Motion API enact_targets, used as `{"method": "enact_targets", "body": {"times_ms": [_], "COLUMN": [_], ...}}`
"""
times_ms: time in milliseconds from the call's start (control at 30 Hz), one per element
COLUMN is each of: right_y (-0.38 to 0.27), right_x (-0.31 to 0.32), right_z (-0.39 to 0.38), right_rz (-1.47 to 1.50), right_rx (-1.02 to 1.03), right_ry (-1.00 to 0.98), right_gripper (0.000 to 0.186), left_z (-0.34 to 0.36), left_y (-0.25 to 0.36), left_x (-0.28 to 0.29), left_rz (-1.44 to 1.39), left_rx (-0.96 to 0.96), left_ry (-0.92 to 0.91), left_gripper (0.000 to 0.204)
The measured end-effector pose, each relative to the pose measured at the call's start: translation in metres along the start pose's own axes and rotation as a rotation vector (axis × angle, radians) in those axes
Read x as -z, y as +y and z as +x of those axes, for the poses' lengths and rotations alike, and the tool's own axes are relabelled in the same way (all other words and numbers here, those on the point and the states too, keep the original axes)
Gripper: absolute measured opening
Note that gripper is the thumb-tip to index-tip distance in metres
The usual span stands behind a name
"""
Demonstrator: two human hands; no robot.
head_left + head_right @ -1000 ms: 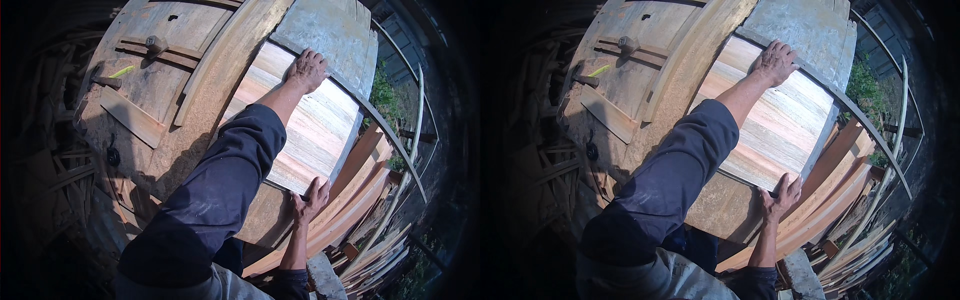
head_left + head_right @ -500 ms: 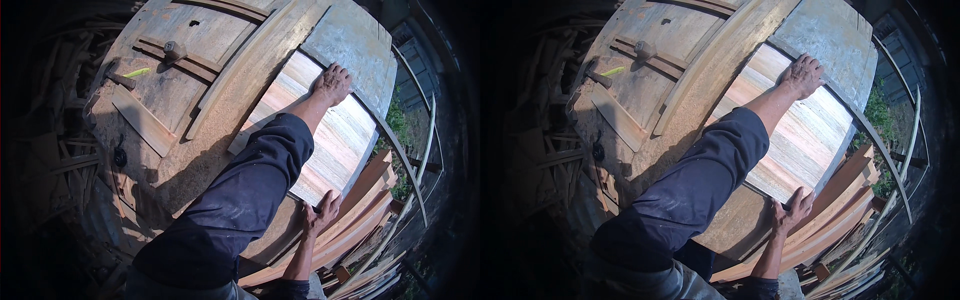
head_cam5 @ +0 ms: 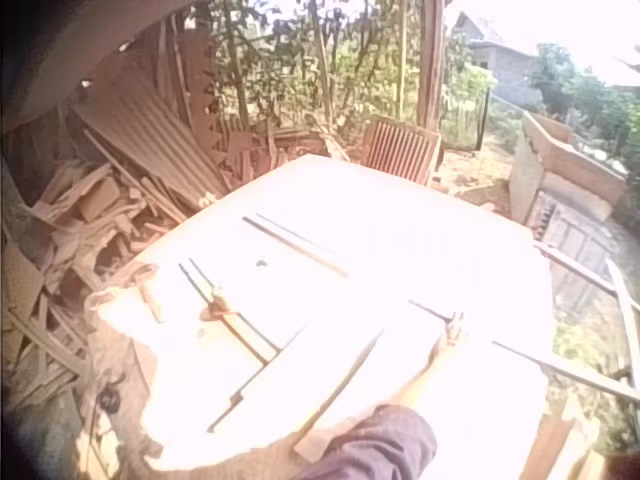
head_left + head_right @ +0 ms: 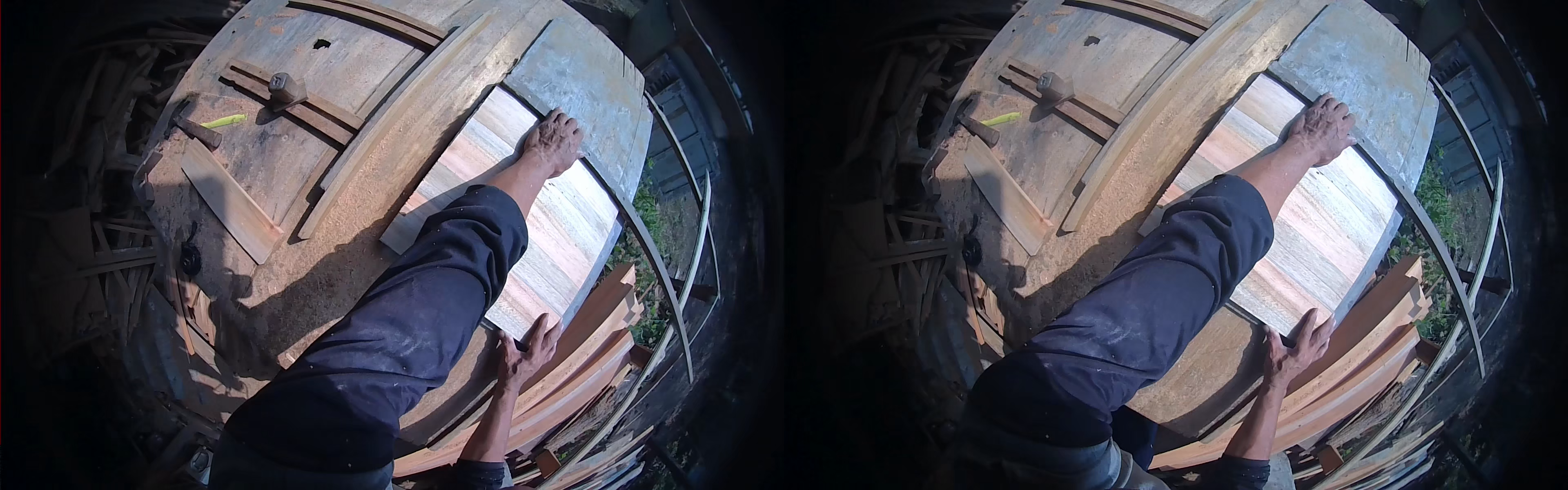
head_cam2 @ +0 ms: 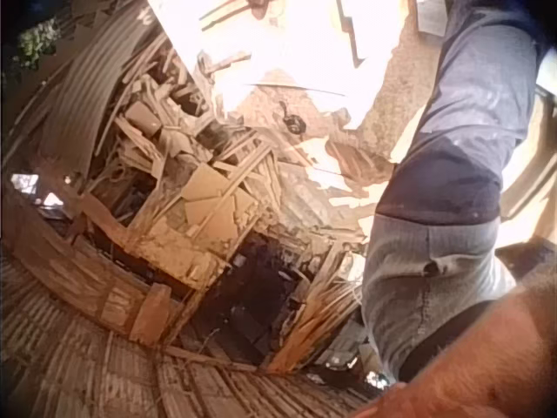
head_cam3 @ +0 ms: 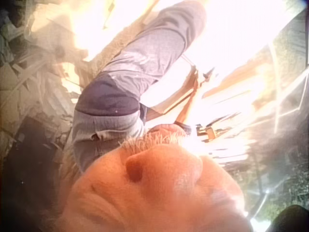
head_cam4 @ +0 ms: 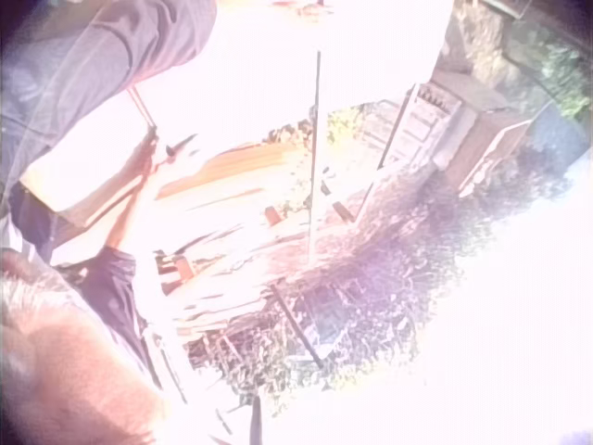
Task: The person assembles a wooden structure by using a pneumatic nail gun to join pieces of wood, marks measurements with a pencil, and luego positions boards on a table saw to make cuts.
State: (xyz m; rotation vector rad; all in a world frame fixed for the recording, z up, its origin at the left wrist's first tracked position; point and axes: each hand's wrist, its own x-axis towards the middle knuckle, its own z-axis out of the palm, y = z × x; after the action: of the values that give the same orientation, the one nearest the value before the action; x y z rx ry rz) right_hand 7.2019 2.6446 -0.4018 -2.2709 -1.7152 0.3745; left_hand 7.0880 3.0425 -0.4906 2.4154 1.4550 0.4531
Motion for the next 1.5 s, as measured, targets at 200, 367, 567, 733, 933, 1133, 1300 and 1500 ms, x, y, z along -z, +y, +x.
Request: {"method": "enact_targets", "body": {"times_ms": [200, 367, 567, 733, 933, 1133, 1300, 1500], "right_y": [0.004, 0.005, 0.007, 0.004, 0.007, 0.011, 0.013, 0.004], "right_x": [-0.004, -0.006, -0.008, -0.008, -0.012, -0.013, -0.015, -0.012], "right_z": [0.008, 0.017, 0.033, 0.047, 0.06, 0.07, 0.076, 0.088], "right_rz": [-0.02, -0.02, -0.014, -0.025, -0.017, -0.025, -0.051, -0.038], "right_rx": [-0.023, -0.032, -0.024, -0.059, -0.039, -0.009, -0.021, 0.005], "right_ry": [0.002, -0.018, -0.028, -0.046, -0.038, -0.031, -0.02, -0.009], "right_gripper": [0.099, 0.098, 0.097, 0.097, 0.097, 0.096, 0.096, 0.094], "left_z": [0.008, 0.016, 0.025, 0.036, 0.046, 0.057, 0.064, 0.073], "left_y": [0.003, -0.002, -0.011, -0.011, -0.016, -0.017, -0.014, -0.021], "left_x": [-0.001, -0.009, -0.017, -0.022, -0.027, -0.024, -0.028, -0.034], "left_rz": [-0.011, 0.035, 0.039, 0.029, 0.018, 0.015, 0.017, 0.042], "left_rx": [-0.023, -0.019, -0.013, -0.007, 0.003, 0.013, -0.002, -0.008], "left_ry": [0.028, -0.001, -0.047, -0.072, -0.076, -0.073, -0.08, -0.068], "left_gripper": [0.044, 0.045, 0.047, 0.047, 0.046, 0.046, 0.046, 0.046]}}
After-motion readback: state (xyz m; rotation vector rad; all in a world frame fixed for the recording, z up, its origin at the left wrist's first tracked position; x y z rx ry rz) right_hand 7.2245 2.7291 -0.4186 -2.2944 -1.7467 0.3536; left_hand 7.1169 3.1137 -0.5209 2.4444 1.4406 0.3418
